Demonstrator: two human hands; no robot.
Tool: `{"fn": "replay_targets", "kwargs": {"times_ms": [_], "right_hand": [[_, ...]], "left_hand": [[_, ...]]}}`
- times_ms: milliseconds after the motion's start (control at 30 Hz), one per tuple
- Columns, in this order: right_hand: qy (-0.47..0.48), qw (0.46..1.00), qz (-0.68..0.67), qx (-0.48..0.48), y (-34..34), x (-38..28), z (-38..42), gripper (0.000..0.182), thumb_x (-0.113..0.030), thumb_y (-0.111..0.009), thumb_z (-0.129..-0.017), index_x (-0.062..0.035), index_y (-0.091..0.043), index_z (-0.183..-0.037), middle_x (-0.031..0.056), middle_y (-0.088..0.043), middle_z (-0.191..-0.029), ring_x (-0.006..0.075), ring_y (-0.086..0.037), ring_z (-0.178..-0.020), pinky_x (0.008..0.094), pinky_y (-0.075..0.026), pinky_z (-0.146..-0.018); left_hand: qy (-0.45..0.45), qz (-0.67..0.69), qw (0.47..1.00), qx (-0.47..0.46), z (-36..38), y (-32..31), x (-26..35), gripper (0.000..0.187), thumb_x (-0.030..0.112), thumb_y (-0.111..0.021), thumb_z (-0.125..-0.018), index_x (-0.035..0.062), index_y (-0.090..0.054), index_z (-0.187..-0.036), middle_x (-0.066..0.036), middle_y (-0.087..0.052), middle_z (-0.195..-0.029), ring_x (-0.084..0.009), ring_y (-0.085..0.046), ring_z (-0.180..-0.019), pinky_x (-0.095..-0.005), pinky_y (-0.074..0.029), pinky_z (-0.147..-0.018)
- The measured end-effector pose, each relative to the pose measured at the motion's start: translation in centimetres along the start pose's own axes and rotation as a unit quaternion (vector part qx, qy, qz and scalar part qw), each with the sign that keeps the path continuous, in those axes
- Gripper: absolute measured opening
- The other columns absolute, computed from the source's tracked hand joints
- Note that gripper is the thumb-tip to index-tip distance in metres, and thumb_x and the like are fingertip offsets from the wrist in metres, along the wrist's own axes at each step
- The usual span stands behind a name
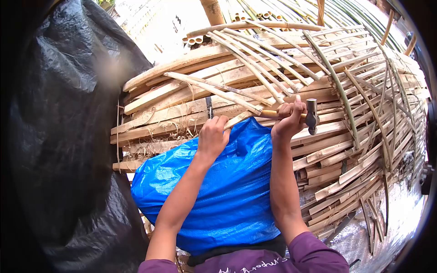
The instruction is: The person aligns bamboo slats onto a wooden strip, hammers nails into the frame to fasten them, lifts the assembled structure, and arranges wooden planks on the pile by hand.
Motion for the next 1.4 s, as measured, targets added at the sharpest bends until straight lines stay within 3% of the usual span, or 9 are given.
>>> {"fn": "replay_targets", "kwargs": {"times_ms": [200,400,533,600,833,900,967,1067,1400], "right_hand": [[-0.026,0.999,-0.011,0.044,1.5,0.8,-0.9,0.046,-0.022,-0.047,-0.100,-0.0165,-0.027,-0.059,-0.0060,-0.018,-0.045,0.0064,-0.016,-0.040,0.0260,-0.020,-0.041],[-0.072,0.993,-0.040,0.088,3.1,1.8,-1.5,0.046,-0.022,-0.048,-0.099,-0.0164,-0.028,-0.058,-0.0051,-0.023,-0.045,0.0065,-0.018,-0.040,0.0257,-0.021,-0.042],[-0.076,0.991,-0.032,0.106,3.5,2.0,-1.5,0.048,-0.023,-0.049,-0.098,-0.0180,-0.026,-0.056,-0.0061,-0.020,-0.045,0.0064,-0.016,-0.040,0.0256,-0.020,-0.042],[-0.082,0.990,-0.030,0.111,3.4,1.8,-1.3,0.048,-0.023,-0.050,-0.097,-0.0181,-0.026,-0.056,-0.0061,-0.020,-0.045,0.0064,-0.017,-0.040,0.0256,-0.020,-0.042],[-0.094,0.985,-0.054,0.136,4.7,2.3,-1.7,0.044,-0.021,-0.051,-0.097,-0.0172,-0.029,-0.059,-0.0067,-0.023,-0.046,0.0054,-0.019,-0.040,0.0247,-0.021,-0.041],[-0.100,0.982,-0.062,0.149,5.1,2.5,-1.8,0.044,-0.021,-0.052,-0.097,-0.0174,-0.029,-0.060,-0.0068,-0.023,-0.046,0.0055,-0.019,-0.040,0.0250,-0.021,-0.041],[-0.108,0.979,-0.068,0.161,5.6,2.7,-1.9,0.044,-0.021,-0.052,-0.097,-0.0176,-0.029,-0.060,-0.0068,-0.023,-0.046,0.0057,-0.018,-0.040,0.0254,-0.021,-0.041],[-0.126,0.977,-0.042,0.168,6.1,3.1,-2.0,0.048,-0.026,-0.052,-0.096,-0.0193,-0.024,-0.057,-0.0067,-0.016,-0.050,0.0078,-0.017,-0.043,0.0269,-0.022,-0.046],[-0.145,0.980,-0.046,0.130,5.7,4.0,-2.2,0.050,-0.027,-0.047,-0.098,-0.0194,-0.021,-0.056,-0.0061,-0.015,-0.049,0.0084,-0.016,-0.043,0.0273,-0.022,-0.046]], "left_hand": [[0.061,-0.082,0.993,-0.059,-0.1,1.1,-1.6,0.059,0.064,-0.062,-0.080,0.0073,-0.069,-0.096,-0.013,-0.067,-0.090,-0.0334,-0.064,-0.090,-0.0430,-0.050,-0.080],[0.249,-0.229,0.924,-0.180,2.8,5.8,-14.6,0.049,0.053,-0.061,-0.086,0.0060,-0.071,-0.090,-0.021,-0.069,-0.094,-0.0345,-0.067,-0.090,-0.0461,-0.051,-0.077],[0.176,-0.275,0.936,-0.136,3.7,8.2,-16.2,0.050,0.049,-0.060,-0.087,0.0036,-0.066,-0.106,-0.019,-0.069,-0.094,-0.0333,-0.066,-0.091,-0.0443,-0.051,-0.080],[0.270,-0.071,0.942,-0.185,3.3,5.8,-14.6,0.056,0.052,-0.062,-0.085,0.0031,-0.063,-0.112,-0.018,-0.068,-0.100,-0.0330,-0.065,-0.095,-0.0431,-0.049,-0.085],[0.238,0.188,0.940,-0.156,-3.7,-7.2,-9.3,0.069,0.052,-0.059,-0.090,0.0005,-0.041,-0.133,-0.016,-0.067,-0.103,-0.0230,-0.066,-0.087,-0.0350,-0.052,-0.077],[0.385,0.428,0.806,-0.139,-4.4,-9.5,-7.6,0.059,0.047,-0.060,-0.091,0.0047,-0.042,-0.129,-0.009,-0.065,-0.103,-0.0181,-0.064,-0.084,-0.0340,-0.052,-0.073],[0.405,0.483,0.772,-0.080,-5.3,-11.2,-8.0,0.041,0.040,-0.063,-0.091,0.0100,-0.050,-0.116,-0.005,-0.063,-0.100,-0.0151,-0.062,-0.085,-0.0329,-0.051,-0.071],[0.435,0.684,0.578,0.096,-5.6,-11.6,-8.1,0.024,0.023,-0.068,-0.090,0.0111,-0.052,-0.103,-0.002,-0.061,-0.089,-0.0150,-0.062,-0.078,-0.0307,-0.052,-0.070],[0.408,0.754,0.501,0.116,-6.9,-13.3,-9.8,0.019,0.014,-0.073,-0.085,0.0107,-0.060,-0.099,-0.001,-0.064,-0.091,-0.0147,-0.063,-0.086,-0.0283,-0.056,-0.080]]}}
Point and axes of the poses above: each hand's wrist, its own z-axis away from the middle knuckle, its own y-axis out of the back of the hand, x = y × z, the point moved 10 cm from there along -z, towards the middle knuckle
